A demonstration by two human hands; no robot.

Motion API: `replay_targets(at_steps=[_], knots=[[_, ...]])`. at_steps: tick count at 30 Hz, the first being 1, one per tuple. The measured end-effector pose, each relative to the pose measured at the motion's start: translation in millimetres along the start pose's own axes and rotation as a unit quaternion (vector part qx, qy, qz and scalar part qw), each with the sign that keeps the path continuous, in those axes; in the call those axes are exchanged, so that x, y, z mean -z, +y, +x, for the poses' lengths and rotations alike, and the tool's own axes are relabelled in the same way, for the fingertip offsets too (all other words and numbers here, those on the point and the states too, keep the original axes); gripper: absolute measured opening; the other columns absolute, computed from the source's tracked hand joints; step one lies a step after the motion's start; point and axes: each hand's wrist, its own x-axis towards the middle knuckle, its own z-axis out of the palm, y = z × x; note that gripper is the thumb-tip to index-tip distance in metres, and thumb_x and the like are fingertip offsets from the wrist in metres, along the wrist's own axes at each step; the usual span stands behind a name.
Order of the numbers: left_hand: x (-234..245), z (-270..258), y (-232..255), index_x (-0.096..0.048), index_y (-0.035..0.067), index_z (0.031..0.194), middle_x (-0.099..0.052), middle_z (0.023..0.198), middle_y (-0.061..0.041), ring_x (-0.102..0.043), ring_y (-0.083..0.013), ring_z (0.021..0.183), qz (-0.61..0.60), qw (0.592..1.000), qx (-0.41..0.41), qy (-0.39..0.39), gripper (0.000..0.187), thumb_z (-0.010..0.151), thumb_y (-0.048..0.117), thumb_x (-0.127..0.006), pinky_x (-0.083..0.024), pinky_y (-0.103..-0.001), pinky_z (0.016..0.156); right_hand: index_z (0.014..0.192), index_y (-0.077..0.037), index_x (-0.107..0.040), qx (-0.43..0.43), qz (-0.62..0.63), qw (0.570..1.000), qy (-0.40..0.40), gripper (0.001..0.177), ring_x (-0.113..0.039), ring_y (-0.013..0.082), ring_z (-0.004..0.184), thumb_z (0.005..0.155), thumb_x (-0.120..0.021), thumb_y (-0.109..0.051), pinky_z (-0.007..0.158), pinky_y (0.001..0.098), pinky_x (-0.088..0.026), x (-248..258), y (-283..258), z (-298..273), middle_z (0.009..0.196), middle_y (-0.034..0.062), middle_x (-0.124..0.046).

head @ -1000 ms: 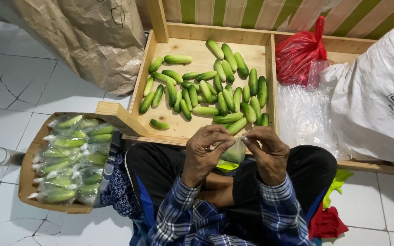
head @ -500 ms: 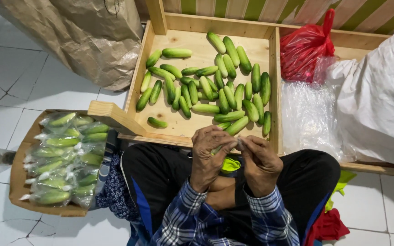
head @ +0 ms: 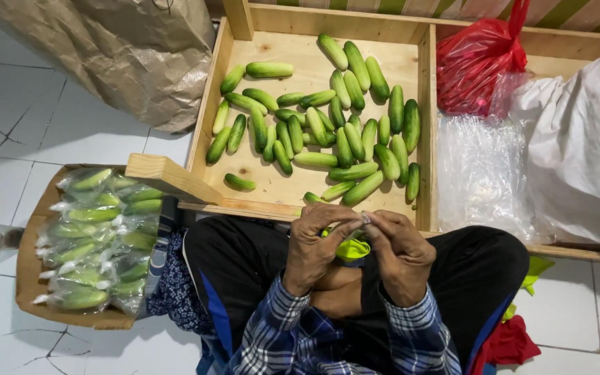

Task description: Bagging small green vegetables into plastic bags from a wooden crate

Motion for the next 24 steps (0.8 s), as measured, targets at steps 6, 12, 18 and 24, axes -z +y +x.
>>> replay_targets(at_steps=[6, 12, 18, 24], knots=[[-1.2, 8.1, 20.8, -0.077, -0.001, 0.102, -0.078, 0.091, -0.014, -0.071, -0.0149, 0.092, -0.101, 0.993, 0.031, -0.061, 0.016, 0.086, 0.002, -0.079, -0.059, -0.033, 0.086, 0.096, 0.006, -0.079, 0.014, 0.010, 0.999, 0.041, 0.018, -0.071, 0.0196, 0.079, 0.079, -0.081, 0.012, 0.072, 0.0338, -0.059, 0.2, 16.5, -1.8, 0.088, 0.0201, -0.074], [4.8, 9.2, 6.4, -0.072, 0.000, 0.119, -0.079, 0.100, -0.015, -0.069, -0.0120, 0.096, -0.158, 0.980, 0.083, -0.088, 0.036, 0.085, 0.006, -0.082, -0.061, -0.033, 0.083, 0.093, 0.007, -0.077, -0.010, 0.031, 0.999, 0.042, 0.011, -0.070, 0.0187, 0.075, 0.083, -0.079, 0.010, 0.071, 0.0356, -0.060, 0.1, 8.0, 3.3, 0.086, 0.0203, -0.074], [-4.3, 9.1, -20.0, -0.077, -0.007, 0.087, -0.074, 0.103, -0.021, -0.073, -0.0244, 0.097, -0.304, 0.946, 0.102, -0.050, 0.015, 0.074, -0.010, -0.084, -0.062, -0.036, 0.084, 0.093, 0.010, -0.075, -0.013, 0.080, 0.997, -0.005, 0.016, -0.067, 0.0166, 0.080, 0.078, -0.079, 0.014, 0.075, 0.0370, -0.060, 2.5, -1.0, 4.2, 0.083, 0.0198, -0.072], [-4.9, 18.2, -14.1, -0.068, -0.006, 0.105, -0.076, 0.105, -0.017, -0.074, -0.0195, 0.100, -0.418, 0.876, 0.197, -0.140, 0.034, 0.076, -0.003, -0.085, -0.063, -0.033, 0.086, 0.090, 0.012, -0.073, -0.003, 0.116, 0.992, -0.053, 0.017, -0.074, 0.0267, 0.088, 0.075, -0.077, 0.018, 0.086, 0.0459, -0.061, 15.5, 3.3, 9.8, 0.086, 0.0225, -0.071]])
